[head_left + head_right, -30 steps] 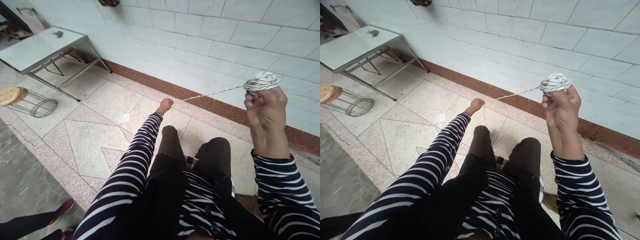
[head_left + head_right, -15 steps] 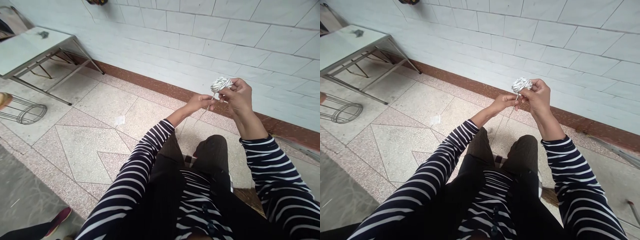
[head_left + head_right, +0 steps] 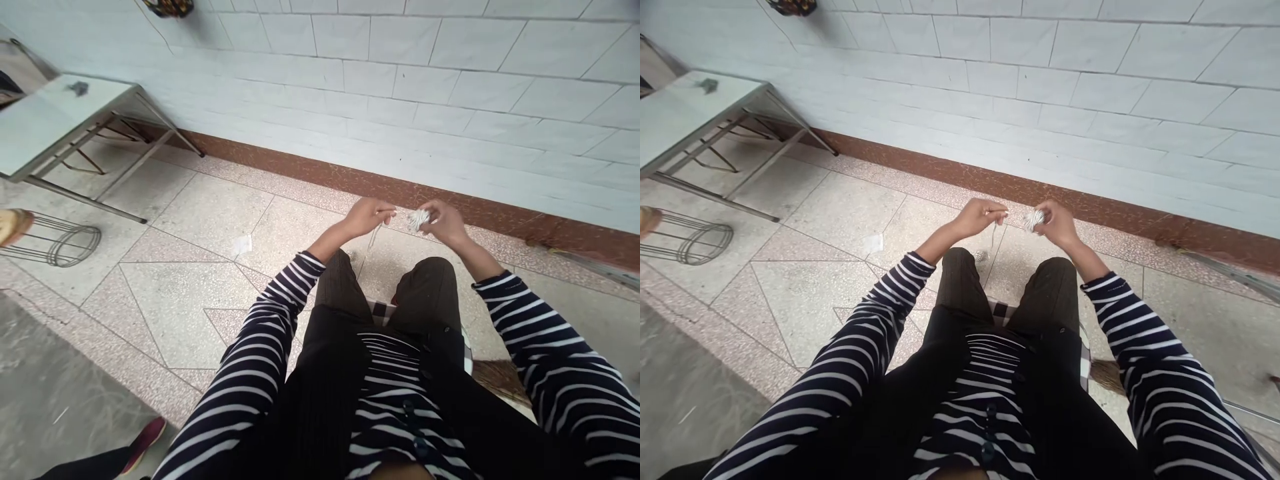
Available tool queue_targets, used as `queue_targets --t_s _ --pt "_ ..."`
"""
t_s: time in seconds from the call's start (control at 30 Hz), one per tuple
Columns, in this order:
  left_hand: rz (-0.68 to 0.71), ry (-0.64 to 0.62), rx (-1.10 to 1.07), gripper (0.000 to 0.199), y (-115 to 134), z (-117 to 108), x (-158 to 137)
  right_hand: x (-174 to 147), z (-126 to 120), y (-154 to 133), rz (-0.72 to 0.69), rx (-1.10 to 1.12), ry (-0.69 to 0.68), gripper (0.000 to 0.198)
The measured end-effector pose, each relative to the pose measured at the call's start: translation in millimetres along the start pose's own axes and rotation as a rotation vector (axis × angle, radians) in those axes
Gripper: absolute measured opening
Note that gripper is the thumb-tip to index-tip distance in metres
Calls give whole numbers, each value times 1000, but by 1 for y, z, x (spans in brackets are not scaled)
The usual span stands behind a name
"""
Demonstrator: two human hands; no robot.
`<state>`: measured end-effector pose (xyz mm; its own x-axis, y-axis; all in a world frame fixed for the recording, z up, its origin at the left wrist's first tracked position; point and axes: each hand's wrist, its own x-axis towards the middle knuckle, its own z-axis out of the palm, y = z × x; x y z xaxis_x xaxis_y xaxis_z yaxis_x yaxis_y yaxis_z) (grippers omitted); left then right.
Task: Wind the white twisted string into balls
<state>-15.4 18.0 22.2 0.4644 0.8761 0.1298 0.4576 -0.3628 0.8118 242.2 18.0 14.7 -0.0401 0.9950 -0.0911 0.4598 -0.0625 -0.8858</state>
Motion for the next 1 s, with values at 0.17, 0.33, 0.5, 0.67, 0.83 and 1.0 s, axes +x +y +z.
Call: queue_targets --t_s 0.17,0.33,0.5,0.67,0.83,1.0 --pt "124 -46 101 32 -4 4 29 -55 15 -10 35 487 -308 60" --pt "-8 -108 -11 33 -14 43 13 -42 -13 -36 -100 582 -35 47" --pt "38 -225 -25 36 -2 44 2 -2 -13 -21 -168 132 318 45" --pt "86 -112 69 27 -2 28 15 -17 14 5 162 203 -111 52" --pt "160 -125 113 26 -5 31 13 -39 9 11 326 460 -412 56" --pt "77 -46 130 27 -19 40 13 -49 -7 -10 233 656 -296 64"
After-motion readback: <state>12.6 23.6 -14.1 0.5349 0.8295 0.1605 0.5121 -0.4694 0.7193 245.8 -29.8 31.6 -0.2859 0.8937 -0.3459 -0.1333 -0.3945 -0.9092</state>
